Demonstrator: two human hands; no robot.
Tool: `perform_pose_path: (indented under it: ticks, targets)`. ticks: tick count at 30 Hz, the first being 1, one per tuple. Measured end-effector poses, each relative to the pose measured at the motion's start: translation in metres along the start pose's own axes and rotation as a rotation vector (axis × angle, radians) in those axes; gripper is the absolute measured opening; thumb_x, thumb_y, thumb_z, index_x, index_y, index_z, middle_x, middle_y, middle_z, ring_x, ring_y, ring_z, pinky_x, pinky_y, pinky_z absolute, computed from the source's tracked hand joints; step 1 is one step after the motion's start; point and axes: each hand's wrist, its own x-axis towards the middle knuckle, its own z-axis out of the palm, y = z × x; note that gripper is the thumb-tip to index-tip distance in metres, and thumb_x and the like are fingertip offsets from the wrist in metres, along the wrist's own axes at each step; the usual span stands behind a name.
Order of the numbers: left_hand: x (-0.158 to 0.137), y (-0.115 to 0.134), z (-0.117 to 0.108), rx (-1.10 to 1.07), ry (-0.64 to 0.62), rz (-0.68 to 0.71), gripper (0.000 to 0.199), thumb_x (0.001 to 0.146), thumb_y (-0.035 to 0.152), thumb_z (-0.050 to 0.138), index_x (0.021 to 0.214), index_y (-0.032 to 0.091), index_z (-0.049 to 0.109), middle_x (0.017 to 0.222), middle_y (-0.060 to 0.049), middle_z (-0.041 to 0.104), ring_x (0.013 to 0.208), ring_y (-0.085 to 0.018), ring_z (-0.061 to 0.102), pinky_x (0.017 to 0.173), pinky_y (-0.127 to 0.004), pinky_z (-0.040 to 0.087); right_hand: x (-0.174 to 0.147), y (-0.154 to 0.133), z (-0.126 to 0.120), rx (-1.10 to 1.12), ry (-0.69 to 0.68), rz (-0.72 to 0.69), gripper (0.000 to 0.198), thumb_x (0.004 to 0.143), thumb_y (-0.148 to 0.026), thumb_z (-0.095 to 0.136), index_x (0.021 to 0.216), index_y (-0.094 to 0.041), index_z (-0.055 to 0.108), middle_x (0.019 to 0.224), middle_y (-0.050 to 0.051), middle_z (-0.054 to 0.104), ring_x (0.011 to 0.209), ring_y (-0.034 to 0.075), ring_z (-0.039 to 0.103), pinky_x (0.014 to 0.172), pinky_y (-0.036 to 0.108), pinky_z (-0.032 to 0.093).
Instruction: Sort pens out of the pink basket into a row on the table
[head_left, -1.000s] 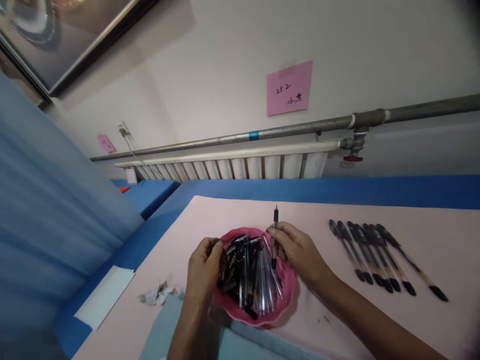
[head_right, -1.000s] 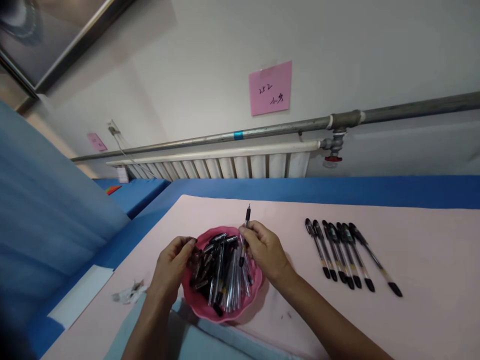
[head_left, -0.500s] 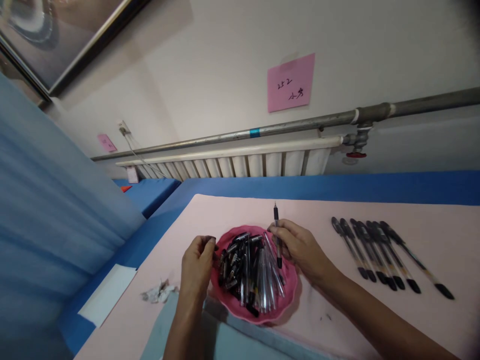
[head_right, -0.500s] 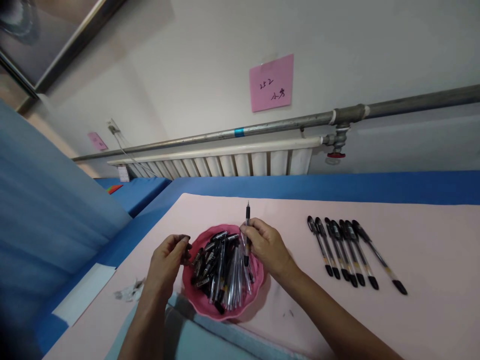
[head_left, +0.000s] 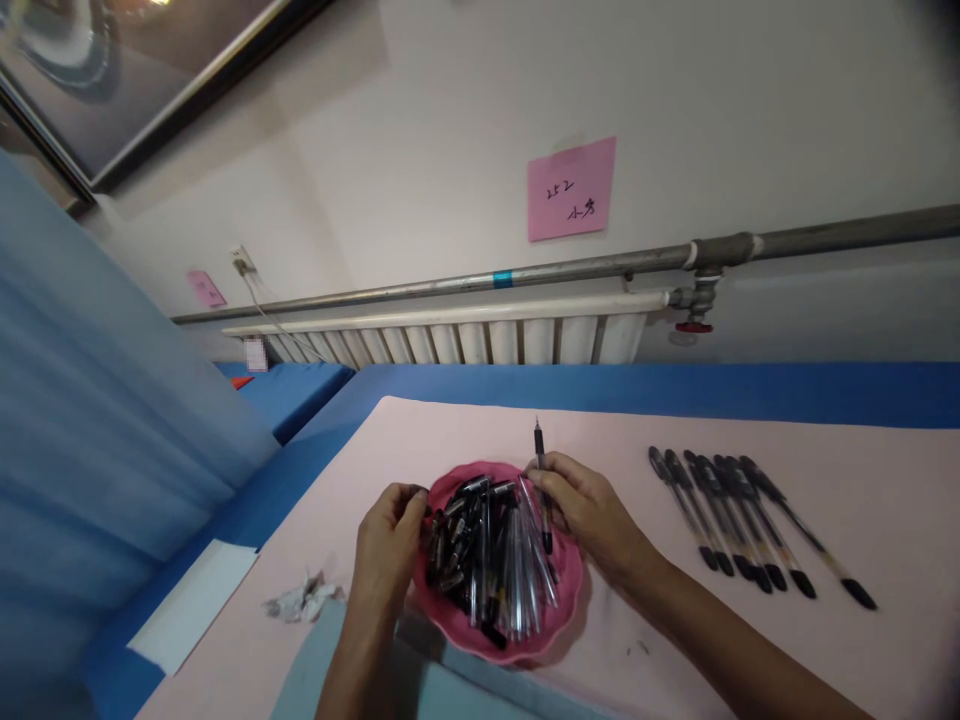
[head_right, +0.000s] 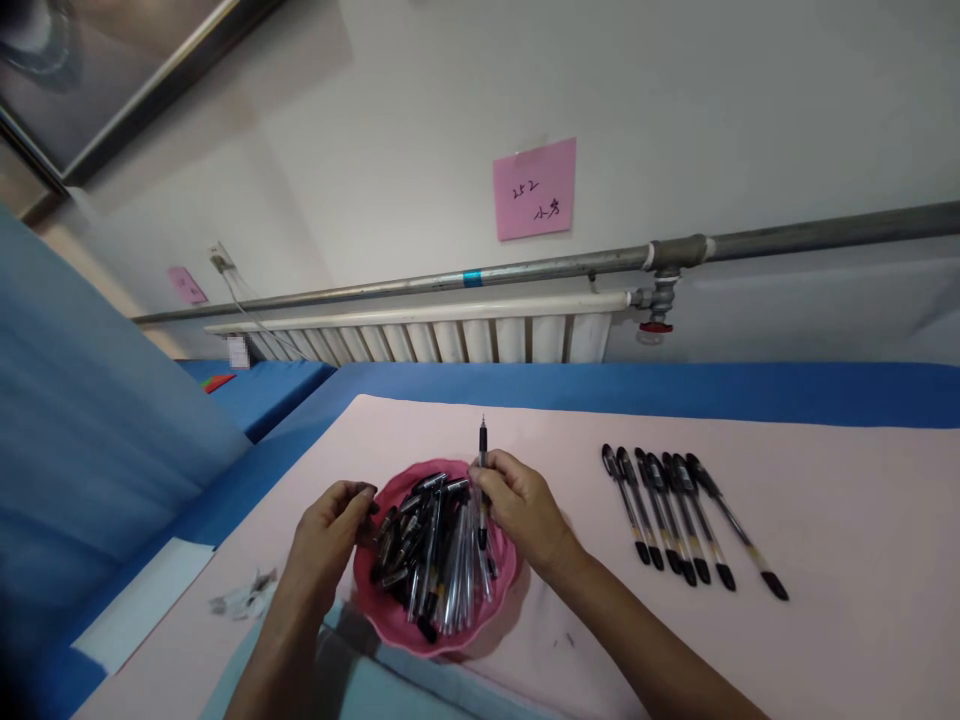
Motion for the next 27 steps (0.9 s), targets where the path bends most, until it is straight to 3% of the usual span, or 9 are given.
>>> perform_pose_path:
  ticks: [8, 15, 19, 22, 27]
  targets:
    - [-0.001, 0.001, 0.001, -0.016, 0.014, 0.005, 0.022, 0.070, 0.039, 0.057, 0.072, 0.018, 0.061, 0.065, 0.000, 0.060, 0.056, -0.013, 0.052, 0.054, -0.025, 0.041, 0.002, 0.002, 0.000, -0.021, -0.002, -0.004, 0.017, 0.075, -0.035, 0.058, 0.067, -0.019, 0.056, 0.052, -0.008, 0.042, 0.043, 0.007, 0.033, 0.045, 0.022, 0.027]
    - [-0.002, 0.000, 0.001, 0.080, 0.045, 0.101, 0.016, 0.072, 0.034, 0.055, 0.072, 0.019, 0.063, 0.065, -0.002, 0.063, 0.060, -0.016, 0.055, 0.056, -0.026, 0.041, 0.002, 0.006, 0.000, -0.018, 0.012, -0.020, 0.016, 0.078, -0.033, 0.056, 0.069, -0.020, 0.057, 0.052, -0.008, 0.042, 0.043, 0.006, 0.030, 0.043, 0.021, 0.024]
    - [-0.002, 0.004, 0.003, 0.320, 0.037, 0.229, 0.012, 0.073, 0.022, 0.052, 0.074, 0.020, 0.063, 0.075, -0.004, 0.064, 0.072, -0.018, 0.056, 0.068, -0.029, 0.040, 0.002, 0.005, 0.000, -0.025, 0.011, -0.017, 0.016, 0.077, -0.032, 0.057, 0.068, -0.019, 0.056, 0.051, -0.008, 0.041, 0.042, 0.006, 0.029, 0.042, 0.021, 0.022]
    - [-0.004, 0.004, 0.011, 0.574, -0.058, 0.363, 0.017, 0.072, 0.014, 0.049, 0.075, 0.020, 0.065, 0.079, -0.006, 0.063, 0.079, -0.021, 0.055, 0.072, -0.032, 0.038, 0.002, 0.006, 0.000, -0.033, 0.014, -0.016, 0.016, 0.078, -0.033, 0.056, 0.069, -0.020, 0.056, 0.051, -0.008, 0.041, 0.042, 0.006, 0.030, 0.042, 0.021, 0.023]
    - [-0.011, 0.004, 0.029, 0.922, -0.167, 0.429, 0.016, 0.074, 0.020, 0.051, 0.079, 0.020, 0.066, 0.088, -0.008, 0.064, 0.089, -0.025, 0.054, 0.079, -0.038, 0.034, 0.000, 0.002, 0.001, -0.045, 0.020, -0.020, 0.017, 0.076, -0.034, 0.056, 0.068, -0.019, 0.055, 0.049, -0.008, 0.041, 0.041, 0.006, 0.031, 0.041, 0.021, 0.024]
